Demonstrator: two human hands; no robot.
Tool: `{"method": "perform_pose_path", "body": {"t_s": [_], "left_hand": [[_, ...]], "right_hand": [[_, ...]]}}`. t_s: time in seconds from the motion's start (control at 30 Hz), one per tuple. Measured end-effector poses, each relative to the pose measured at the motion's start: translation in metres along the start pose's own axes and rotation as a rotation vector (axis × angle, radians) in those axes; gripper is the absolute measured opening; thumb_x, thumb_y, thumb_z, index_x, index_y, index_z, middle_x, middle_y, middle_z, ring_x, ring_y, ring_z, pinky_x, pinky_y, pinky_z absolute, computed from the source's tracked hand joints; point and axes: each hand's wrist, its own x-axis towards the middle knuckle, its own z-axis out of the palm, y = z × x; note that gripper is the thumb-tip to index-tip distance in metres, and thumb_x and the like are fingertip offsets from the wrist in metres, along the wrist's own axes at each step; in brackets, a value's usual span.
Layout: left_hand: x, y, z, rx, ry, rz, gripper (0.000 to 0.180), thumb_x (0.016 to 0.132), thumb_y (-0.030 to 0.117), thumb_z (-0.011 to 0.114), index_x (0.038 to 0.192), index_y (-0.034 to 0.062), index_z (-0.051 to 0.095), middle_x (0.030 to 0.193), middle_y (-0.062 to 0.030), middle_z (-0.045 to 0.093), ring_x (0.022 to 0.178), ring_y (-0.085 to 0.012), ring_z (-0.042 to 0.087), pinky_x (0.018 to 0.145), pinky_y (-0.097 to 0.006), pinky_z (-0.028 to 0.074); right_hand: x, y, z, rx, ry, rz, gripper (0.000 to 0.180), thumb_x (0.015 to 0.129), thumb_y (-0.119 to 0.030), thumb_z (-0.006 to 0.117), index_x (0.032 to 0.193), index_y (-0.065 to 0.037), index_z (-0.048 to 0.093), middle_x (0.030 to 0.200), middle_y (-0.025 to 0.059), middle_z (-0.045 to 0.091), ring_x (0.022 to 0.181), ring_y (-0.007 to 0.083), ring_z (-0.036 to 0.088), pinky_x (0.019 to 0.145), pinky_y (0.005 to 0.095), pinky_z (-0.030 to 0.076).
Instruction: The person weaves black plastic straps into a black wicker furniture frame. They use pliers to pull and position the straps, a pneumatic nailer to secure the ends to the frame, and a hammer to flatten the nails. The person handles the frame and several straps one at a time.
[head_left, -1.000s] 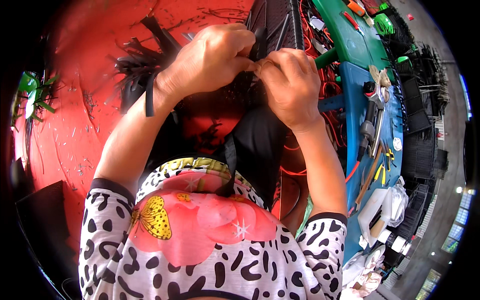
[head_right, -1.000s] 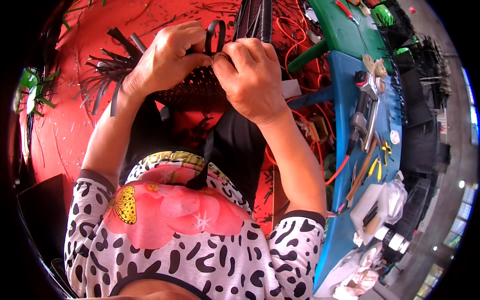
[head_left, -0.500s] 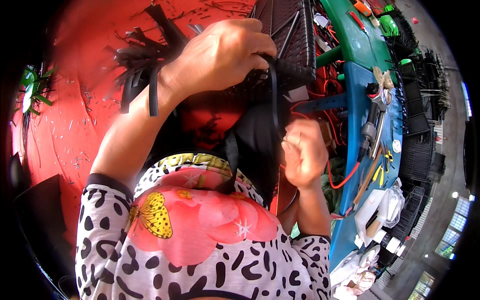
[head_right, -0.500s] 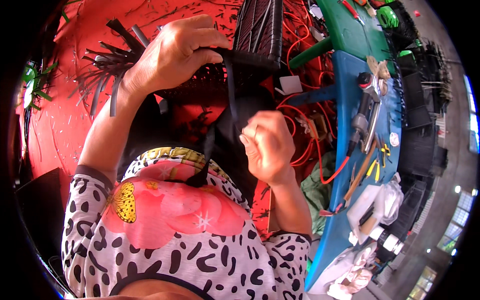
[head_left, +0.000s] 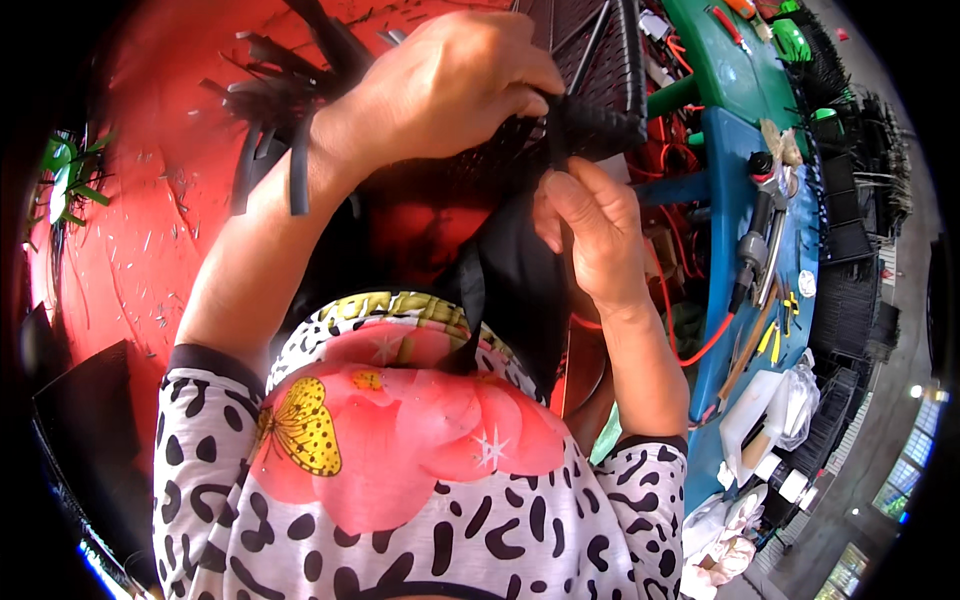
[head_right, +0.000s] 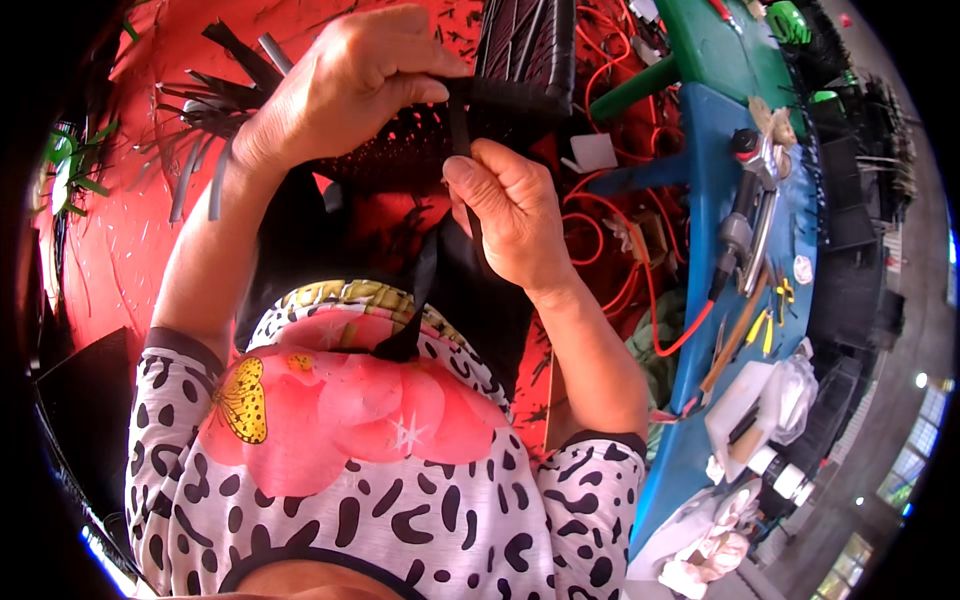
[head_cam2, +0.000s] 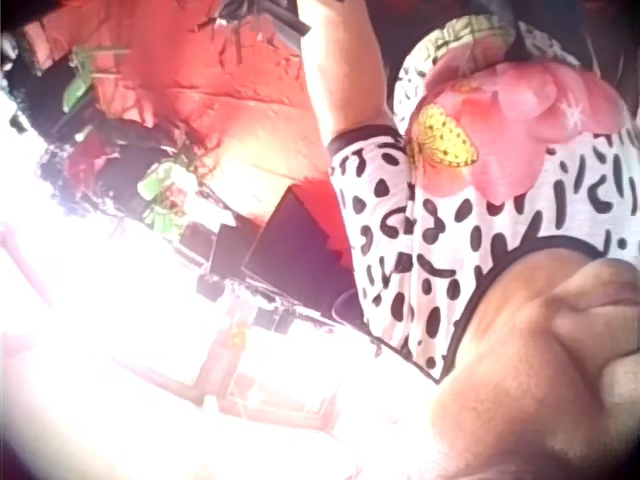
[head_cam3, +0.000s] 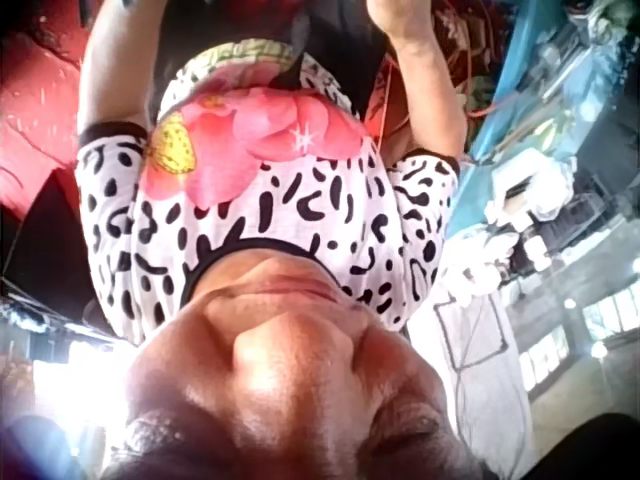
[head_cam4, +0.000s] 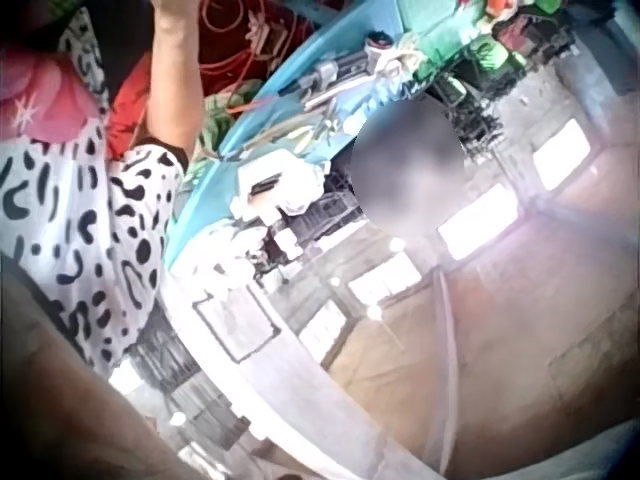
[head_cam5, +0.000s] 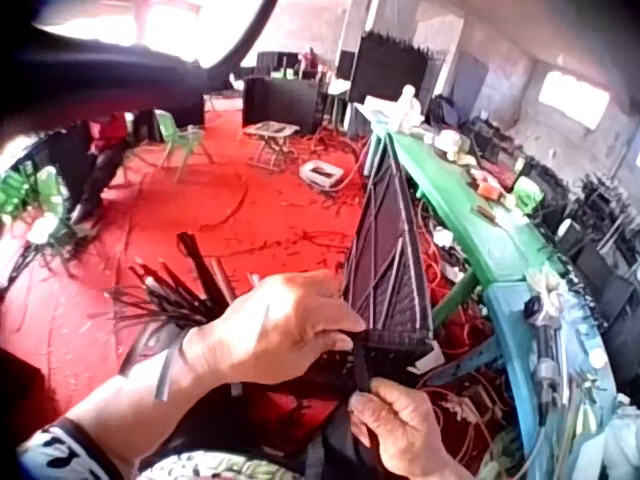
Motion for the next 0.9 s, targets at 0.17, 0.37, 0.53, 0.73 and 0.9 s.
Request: {"method": "perform_pose_path", "body": {"t_s": [0.17, 0.37, 0.53, 0.73, 0.9], "left_hand": [[0.003, 0.011, -0.009, -0.242, -0.167, -0.179, 0.016, 0.077, 0.009, 0.067, 0.091, 0.0009, 0.064, 0.081, -0.0177, 0.063, 0.079, -0.0365, 0.061, 0.066, -0.042, 0.048], [0.012, 0.015, -0.013, -0.124, -0.324, -0.428, 0.018, 0.079, 0.018, 0.065, 0.079, 0.0001, 0.061, 0.071, -0.0210, 0.059, 0.075, -0.0399, 0.059, 0.065, -0.044, 0.047], [0.002, 0.004, -0.010, -0.097, -0.258, -0.361, 0.020, 0.079, 0.020, 0.064, 0.078, 0.0004, 0.061, 0.071, -0.0208, 0.059, 0.075, -0.0400, 0.060, 0.065, -0.045, 0.047], [0.011, 0.012, -0.016, -0.105, -0.314, -0.438, 0.021, 0.079, 0.022, 0.064, 0.079, 0.0011, 0.063, 0.073, -0.0215, 0.060, 0.076, -0.0393, 0.061, 0.066, -0.045, 0.048], [0.010, 0.011, -0.017, -0.098, -0.309, -0.435, 0.020, 0.079, 0.022, 0.064, 0.078, 0.0012, 0.063, 0.073, -0.0214, 0.061, 0.076, -0.0395, 0.061, 0.067, -0.045, 0.048]], "right_hand": [[-0.008, 0.026, 0.006, -0.366, 0.107, -0.206, 0.029, 0.090, -0.011, 0.060, 0.069, -0.001, 0.042, 0.057, 0.0068, 0.040, 0.049, 0.0160, 0.036, 0.046, 0.0287, 0.032], [0.005, 0.035, -0.004, -0.710, 0.098, -0.334, 0.016, 0.089, -0.012, 0.059, 0.078, -0.001, 0.056, 0.060, 0.0023, 0.049, 0.052, 0.0107, 0.043, 0.049, 0.0257, 0.034], [0.003, -0.020, -0.020, -0.075, -0.206, 0.188, 0.007, 0.087, -0.007, 0.064, 0.089, -0.001, 0.064, 0.070, -0.0059, 0.053, 0.058, 0.0008, 0.041, 0.052, 0.0177, 0.034], [0.015, -0.024, -0.009, 0.014, 0.094, -0.198, 0.011, 0.081, 0.003, 0.068, 0.089, 0.001, 0.061, 0.073, 0.0005, 0.058, 0.059, 0.0053, 0.055, 0.054, 0.0174, 0.043], [0.018, -0.004, -0.005, -0.122, 0.257, -0.485, 0.011, 0.081, 0.010, 0.062, 0.089, 0.007, 0.056, 0.101, 0.0095, 0.053, 0.072, 0.0157, 0.063, 0.069, 0.0265, 0.055]]}}
